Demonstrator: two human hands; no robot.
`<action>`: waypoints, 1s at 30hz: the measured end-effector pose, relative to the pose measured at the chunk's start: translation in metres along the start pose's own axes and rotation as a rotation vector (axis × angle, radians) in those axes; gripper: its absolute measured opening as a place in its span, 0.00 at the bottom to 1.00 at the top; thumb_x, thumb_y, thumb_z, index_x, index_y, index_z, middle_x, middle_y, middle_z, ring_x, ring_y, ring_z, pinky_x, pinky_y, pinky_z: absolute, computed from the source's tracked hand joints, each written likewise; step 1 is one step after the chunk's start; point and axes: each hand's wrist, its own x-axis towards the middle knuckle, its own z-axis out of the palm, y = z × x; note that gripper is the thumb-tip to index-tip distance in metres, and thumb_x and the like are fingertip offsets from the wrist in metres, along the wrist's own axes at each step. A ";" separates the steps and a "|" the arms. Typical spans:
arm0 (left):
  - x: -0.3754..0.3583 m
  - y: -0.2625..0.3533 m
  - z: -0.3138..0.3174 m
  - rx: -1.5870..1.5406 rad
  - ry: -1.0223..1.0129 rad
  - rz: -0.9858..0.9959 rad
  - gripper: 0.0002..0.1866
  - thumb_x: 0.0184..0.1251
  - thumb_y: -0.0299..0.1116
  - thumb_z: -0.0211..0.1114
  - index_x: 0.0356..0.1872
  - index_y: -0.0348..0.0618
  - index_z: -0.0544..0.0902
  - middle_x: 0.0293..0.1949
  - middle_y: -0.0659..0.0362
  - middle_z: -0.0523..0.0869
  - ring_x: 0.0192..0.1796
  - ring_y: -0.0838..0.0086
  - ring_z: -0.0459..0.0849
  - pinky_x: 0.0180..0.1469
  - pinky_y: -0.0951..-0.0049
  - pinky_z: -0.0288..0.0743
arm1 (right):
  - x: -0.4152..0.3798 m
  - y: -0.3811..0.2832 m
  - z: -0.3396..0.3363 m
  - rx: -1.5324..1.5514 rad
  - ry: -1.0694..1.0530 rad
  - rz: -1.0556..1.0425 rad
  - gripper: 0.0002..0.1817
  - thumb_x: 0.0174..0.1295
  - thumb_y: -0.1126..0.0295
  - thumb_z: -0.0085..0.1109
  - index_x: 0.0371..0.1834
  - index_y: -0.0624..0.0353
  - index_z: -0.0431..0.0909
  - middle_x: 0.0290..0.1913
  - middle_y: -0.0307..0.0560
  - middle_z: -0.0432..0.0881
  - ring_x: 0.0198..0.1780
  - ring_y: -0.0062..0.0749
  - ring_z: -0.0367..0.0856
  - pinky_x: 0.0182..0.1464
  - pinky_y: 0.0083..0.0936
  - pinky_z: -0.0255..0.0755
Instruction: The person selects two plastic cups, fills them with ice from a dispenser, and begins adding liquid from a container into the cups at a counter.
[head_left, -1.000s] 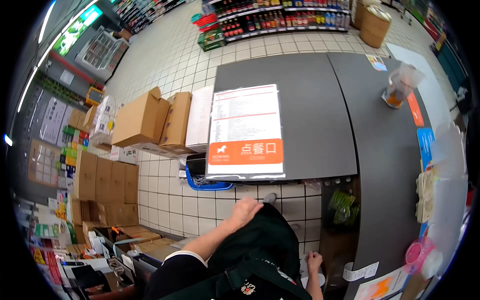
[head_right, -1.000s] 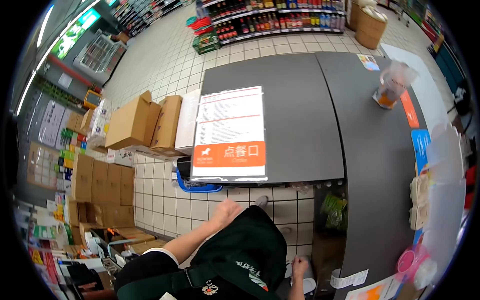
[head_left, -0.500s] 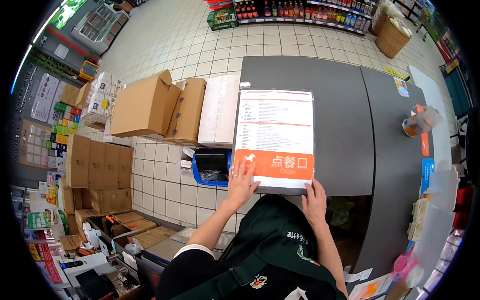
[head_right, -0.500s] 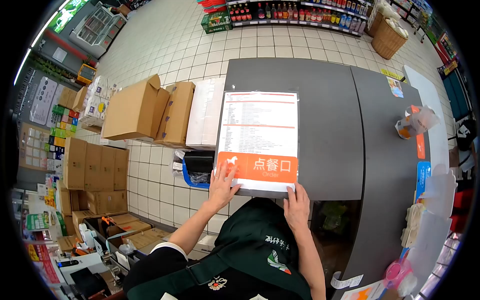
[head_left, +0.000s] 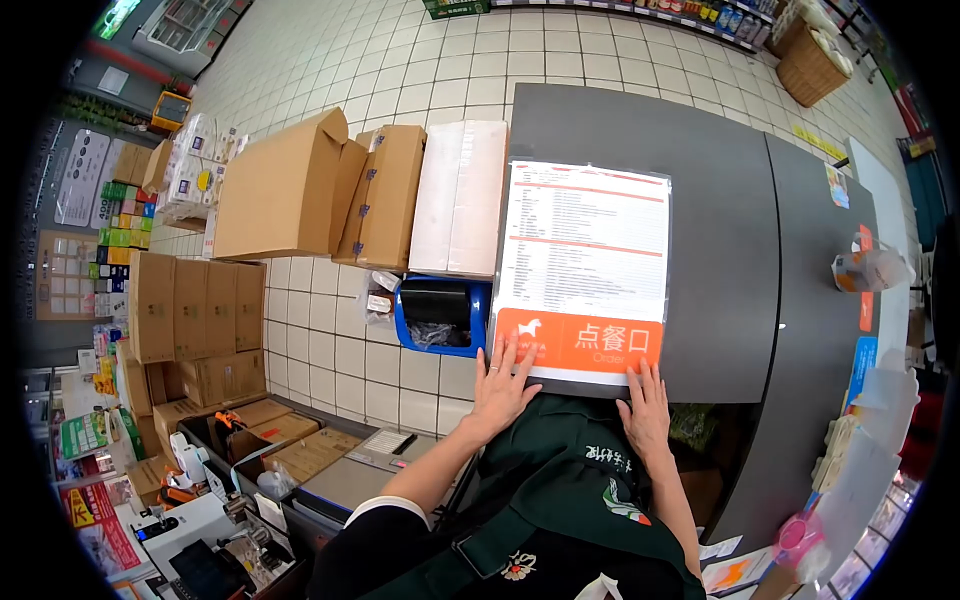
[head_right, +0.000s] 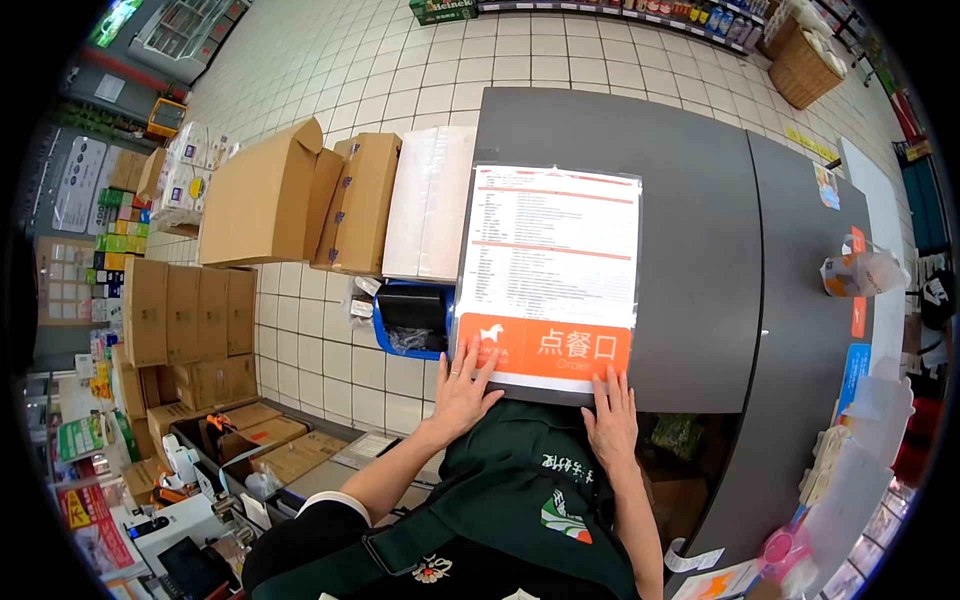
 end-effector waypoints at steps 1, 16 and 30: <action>0.000 0.000 0.000 0.003 -0.007 0.001 0.38 0.59 0.47 0.65 0.70 0.53 0.62 0.73 0.47 0.47 0.74 0.49 0.47 0.67 0.38 0.48 | 0.000 -0.001 0.000 0.008 0.000 0.004 0.32 0.58 0.69 0.60 0.67 0.58 0.62 0.72 0.53 0.55 0.73 0.52 0.52 0.70 0.43 0.54; 0.002 -0.001 -0.004 -0.111 -0.020 -0.006 0.42 0.54 0.42 0.69 0.70 0.54 0.60 0.74 0.48 0.47 0.75 0.51 0.44 0.68 0.40 0.48 | 0.002 -0.001 0.008 0.064 0.064 0.003 0.32 0.57 0.71 0.60 0.66 0.58 0.64 0.72 0.52 0.55 0.72 0.53 0.53 0.69 0.42 0.55; -0.006 -0.001 -0.009 -0.074 -0.053 0.036 0.41 0.54 0.40 0.70 0.70 0.50 0.60 0.72 0.43 0.48 0.74 0.46 0.47 0.68 0.42 0.51 | -0.001 -0.001 0.003 0.074 0.019 -0.001 0.32 0.56 0.73 0.61 0.66 0.59 0.64 0.72 0.52 0.55 0.72 0.52 0.53 0.70 0.40 0.55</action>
